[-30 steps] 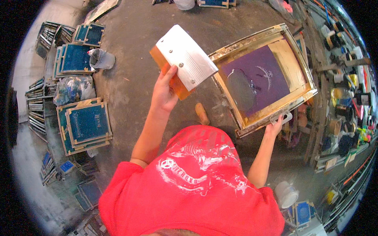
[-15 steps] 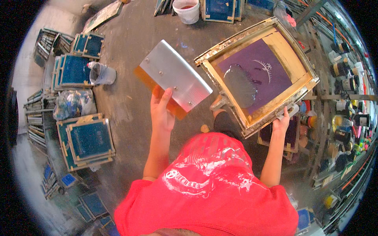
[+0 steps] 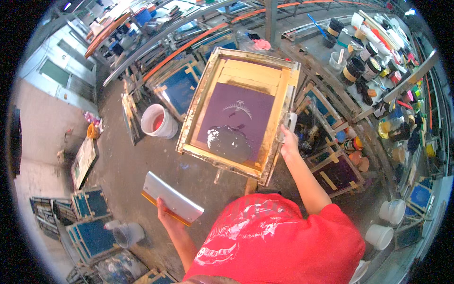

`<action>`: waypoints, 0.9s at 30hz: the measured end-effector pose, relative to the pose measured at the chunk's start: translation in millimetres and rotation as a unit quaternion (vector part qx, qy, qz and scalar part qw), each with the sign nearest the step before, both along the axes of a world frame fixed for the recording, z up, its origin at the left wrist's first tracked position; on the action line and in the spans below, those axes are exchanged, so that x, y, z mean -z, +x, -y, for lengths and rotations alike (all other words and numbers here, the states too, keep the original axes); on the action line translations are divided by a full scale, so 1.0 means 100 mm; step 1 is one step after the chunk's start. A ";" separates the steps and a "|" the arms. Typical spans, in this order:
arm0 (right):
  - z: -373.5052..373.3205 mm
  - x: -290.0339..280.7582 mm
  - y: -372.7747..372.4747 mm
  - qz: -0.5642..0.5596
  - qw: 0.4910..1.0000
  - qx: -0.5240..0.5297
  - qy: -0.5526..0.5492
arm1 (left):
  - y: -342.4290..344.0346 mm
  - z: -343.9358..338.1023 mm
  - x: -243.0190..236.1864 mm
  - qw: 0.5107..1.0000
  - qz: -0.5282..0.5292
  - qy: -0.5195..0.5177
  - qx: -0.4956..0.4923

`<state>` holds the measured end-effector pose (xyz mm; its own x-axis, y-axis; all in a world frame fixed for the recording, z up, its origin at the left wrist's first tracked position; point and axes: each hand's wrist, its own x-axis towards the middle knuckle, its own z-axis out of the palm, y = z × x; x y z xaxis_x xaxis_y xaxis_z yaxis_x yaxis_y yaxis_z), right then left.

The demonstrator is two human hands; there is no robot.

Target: The person mixes a gray liquid in a small container, adds black pigment and water, then stirs. They pour the mixture onto a screen-printing frame and use a squeegee to spread the ink across a purple fabric on a conveyor.

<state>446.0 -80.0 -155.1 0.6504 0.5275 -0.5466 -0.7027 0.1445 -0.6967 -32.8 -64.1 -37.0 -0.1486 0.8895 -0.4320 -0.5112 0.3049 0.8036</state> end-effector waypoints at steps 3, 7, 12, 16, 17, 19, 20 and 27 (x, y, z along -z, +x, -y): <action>-0.77 -0.14 0.07 -0.025 1.000 0.009 0.013 | 0.04 -0.72 0.03 1.000 0.021 0.007 0.020; -1.79 -0.33 0.46 0.006 1.000 0.020 0.022 | 0.21 -1.61 0.13 0.976 0.141 0.018 0.168; -2.92 -0.51 0.96 0.052 0.997 0.053 0.012 | 0.57 -2.67 0.34 0.899 -0.049 0.078 0.428; -3.66 -0.82 1.52 0.024 0.993 0.078 0.091 | 1.06 -4.18 0.40 0.768 -0.035 0.090 0.634; -3.80 -0.93 1.65 0.026 0.990 0.091 0.100 | 1.21 -4.41 0.38 0.737 -0.068 0.109 0.664; -3.93 -1.16 1.88 0.020 0.985 0.116 0.126 | 1.47 -4.75 0.29 0.689 -0.074 0.068 0.717; -4.03 -1.32 2.03 0.038 0.985 0.111 0.126 | 1.59 -5.00 0.21 0.674 -0.093 0.121 0.723; -4.18 -2.27 2.87 0.112 0.967 0.188 0.127 | 2.39 -6.21 -0.11 0.630 -0.177 0.241 0.717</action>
